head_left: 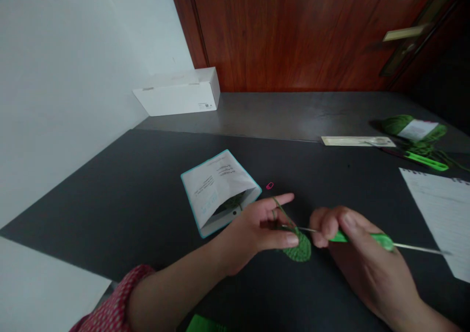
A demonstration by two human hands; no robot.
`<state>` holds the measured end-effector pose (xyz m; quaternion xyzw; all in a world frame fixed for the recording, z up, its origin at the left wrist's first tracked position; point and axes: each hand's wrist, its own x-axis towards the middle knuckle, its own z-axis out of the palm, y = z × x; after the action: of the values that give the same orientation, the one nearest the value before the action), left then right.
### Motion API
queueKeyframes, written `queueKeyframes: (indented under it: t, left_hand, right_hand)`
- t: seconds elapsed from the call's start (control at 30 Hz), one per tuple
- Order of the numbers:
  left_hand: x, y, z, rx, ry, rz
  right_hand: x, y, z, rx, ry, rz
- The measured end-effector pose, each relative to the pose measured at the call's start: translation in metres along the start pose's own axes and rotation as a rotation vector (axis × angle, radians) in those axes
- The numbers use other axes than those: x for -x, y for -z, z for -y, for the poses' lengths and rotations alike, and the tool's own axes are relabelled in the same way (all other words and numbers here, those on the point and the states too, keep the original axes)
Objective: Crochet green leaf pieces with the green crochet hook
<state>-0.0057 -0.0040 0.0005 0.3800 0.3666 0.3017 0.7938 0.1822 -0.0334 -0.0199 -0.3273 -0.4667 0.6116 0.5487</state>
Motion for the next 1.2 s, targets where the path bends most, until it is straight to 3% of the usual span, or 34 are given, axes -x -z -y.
queueKeyframes:
  t: [0.1, 0.17, 0.33, 0.5, 0.83, 1.0, 1.1, 1.2]
  left_hand:
    - [0.001, -0.005, 0.001, -0.141, -0.077, -0.124]
    - [0.001, -0.008, 0.002, -0.163, -0.102, -0.161]
    - [0.001, -0.011, 0.002, -0.187, -0.104, -0.156]
    - [0.001, -0.010, 0.001, -0.193, -0.115, -0.134]
    - [0.002, -0.010, 0.000, -0.301, -0.183, -0.192]
    - [0.003, -0.011, 0.004, -0.464, -0.285, -0.350]
    - [0.004, -0.014, 0.008, -0.515, -0.362, -0.435]
    - [0.004, -0.014, 0.007, -0.421, -0.320, -0.385]
  right_hand:
    - [0.002, 0.001, -0.004, 0.191, 0.106, 0.011]
    - [0.000, 0.003, -0.005, 0.197, 0.079, -0.004]
    - [-0.008, 0.009, -0.001, 0.053, -0.044, -0.033]
    - [-0.006, 0.014, 0.007, 0.135, 0.010, -0.024]
    - [0.007, 0.011, 0.014, 0.539, 0.290, 0.056]
    - [0.014, 0.005, 0.009, 0.928, 0.515, 0.221]
    - [0.014, 0.001, 0.002, 1.088, 0.625, 0.234]
    - [0.008, 0.001, 0.000, 1.242, 0.763, 0.256]
